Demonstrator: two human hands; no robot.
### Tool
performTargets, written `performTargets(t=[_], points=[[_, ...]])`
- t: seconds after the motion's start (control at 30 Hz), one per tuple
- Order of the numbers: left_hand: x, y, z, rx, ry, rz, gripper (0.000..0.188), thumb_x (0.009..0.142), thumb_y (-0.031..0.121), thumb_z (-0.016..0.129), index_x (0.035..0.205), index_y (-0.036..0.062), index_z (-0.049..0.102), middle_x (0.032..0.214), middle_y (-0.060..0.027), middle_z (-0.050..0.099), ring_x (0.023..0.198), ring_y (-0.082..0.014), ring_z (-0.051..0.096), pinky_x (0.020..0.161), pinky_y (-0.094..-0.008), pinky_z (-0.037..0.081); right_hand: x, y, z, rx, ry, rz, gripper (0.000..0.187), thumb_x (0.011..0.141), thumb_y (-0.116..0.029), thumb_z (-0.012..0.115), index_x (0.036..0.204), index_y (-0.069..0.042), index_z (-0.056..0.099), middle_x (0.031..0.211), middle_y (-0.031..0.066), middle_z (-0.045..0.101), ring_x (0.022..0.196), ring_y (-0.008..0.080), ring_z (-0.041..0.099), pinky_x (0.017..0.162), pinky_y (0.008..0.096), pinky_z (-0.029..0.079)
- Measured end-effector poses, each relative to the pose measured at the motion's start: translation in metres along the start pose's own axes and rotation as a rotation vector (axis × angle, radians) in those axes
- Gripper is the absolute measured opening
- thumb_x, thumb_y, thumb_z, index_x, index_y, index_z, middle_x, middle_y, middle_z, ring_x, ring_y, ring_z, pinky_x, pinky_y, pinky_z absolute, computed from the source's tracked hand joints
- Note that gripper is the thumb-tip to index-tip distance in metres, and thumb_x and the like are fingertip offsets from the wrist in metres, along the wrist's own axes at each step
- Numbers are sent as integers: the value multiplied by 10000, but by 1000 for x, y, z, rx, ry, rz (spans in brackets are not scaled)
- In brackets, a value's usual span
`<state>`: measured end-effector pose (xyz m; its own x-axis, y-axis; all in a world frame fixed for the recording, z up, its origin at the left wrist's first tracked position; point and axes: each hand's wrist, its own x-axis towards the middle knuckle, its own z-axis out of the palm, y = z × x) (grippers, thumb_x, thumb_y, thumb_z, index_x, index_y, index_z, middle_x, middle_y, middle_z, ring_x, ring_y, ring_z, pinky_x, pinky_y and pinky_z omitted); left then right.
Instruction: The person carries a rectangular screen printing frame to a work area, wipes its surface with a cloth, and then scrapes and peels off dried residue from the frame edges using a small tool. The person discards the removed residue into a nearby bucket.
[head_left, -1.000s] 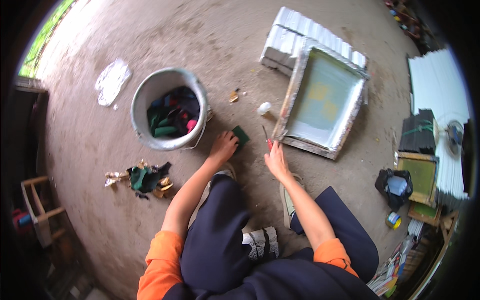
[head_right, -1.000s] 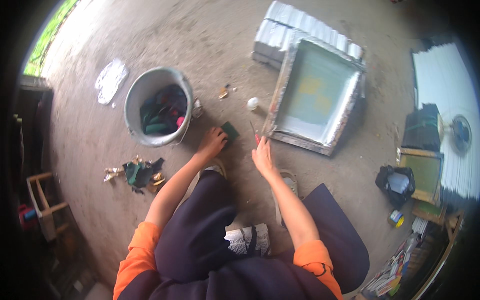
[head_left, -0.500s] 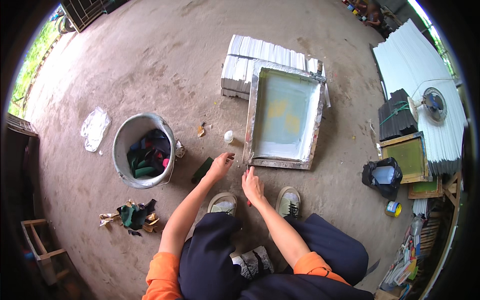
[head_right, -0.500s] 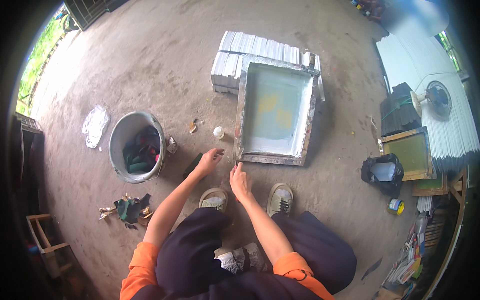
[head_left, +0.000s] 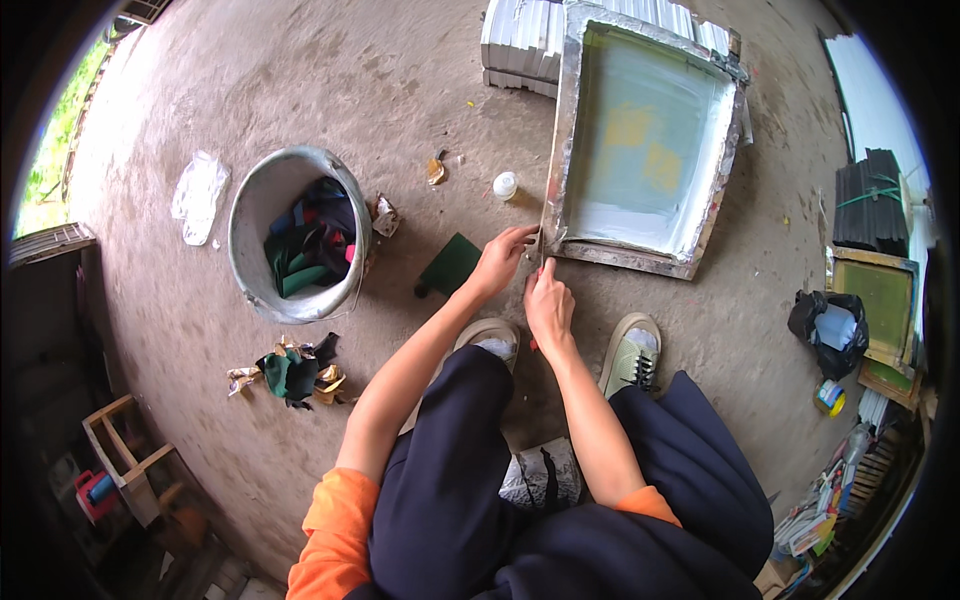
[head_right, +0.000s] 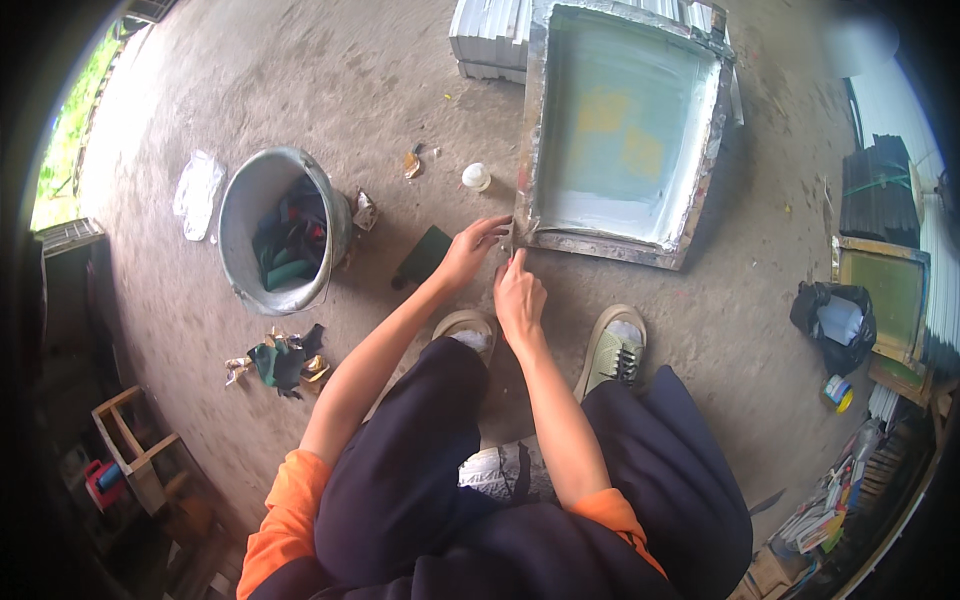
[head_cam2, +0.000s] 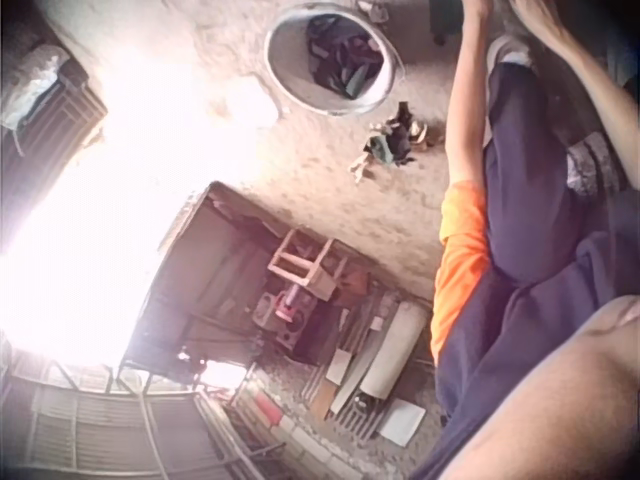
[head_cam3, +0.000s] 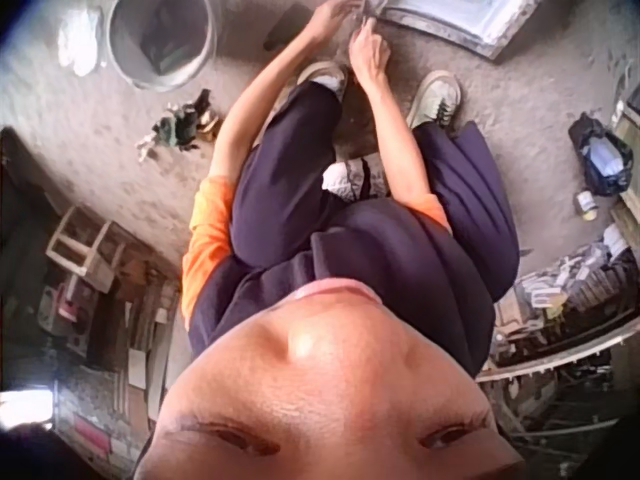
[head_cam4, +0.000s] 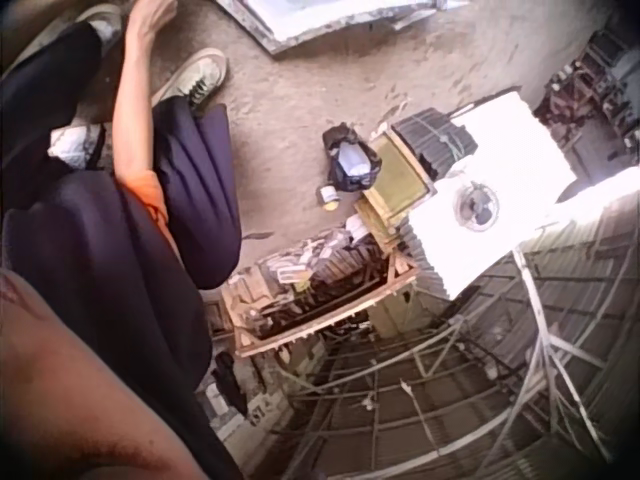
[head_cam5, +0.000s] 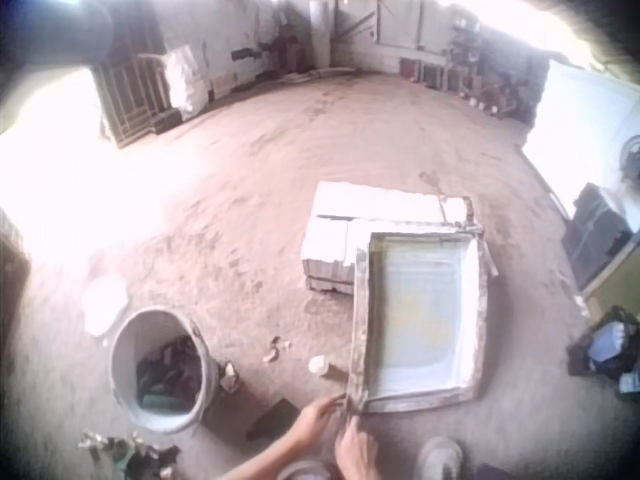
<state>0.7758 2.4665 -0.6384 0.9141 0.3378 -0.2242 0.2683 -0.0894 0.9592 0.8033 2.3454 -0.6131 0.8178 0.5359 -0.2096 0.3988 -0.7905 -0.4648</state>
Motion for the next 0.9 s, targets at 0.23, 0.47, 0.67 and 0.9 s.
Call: performTargets(t=[0.23,0.47,0.67,0.9], points=[[4,0,2,-2,3,10,396,841,-34,409,1221,42,487,1180,-143,510,1056,-247,555,890,-334,450,12,0,5,22,-32,42,264,880,-185,428,1038,26,428,624,238,586,613,408,595,540,498,475],[2,-2,2,11,4,20,400,841,-32,412,1226,51,486,1185,-142,510,1052,-250,559,890,-333,448,13,-1,7,35,-29,68,245,893,-205,409,997,16,432,614,231,584,617,409,598,540,498,476],[1,-2,2,18,7,29,404,843,-31,412,1230,56,484,1184,-141,512,1052,-251,561,886,-331,446,15,-2,5,32,-40,64,229,884,-199,428,973,12,432,639,238,589,643,412,600,559,505,474],[2,-1,2,11,-8,24,417,836,-36,413,1235,65,483,1184,-141,513,1052,-246,563,886,-327,439,17,-2,7,127,-56,137,243,868,-194,452,1026,-11,428,674,273,578,678,443,577,580,530,447]])
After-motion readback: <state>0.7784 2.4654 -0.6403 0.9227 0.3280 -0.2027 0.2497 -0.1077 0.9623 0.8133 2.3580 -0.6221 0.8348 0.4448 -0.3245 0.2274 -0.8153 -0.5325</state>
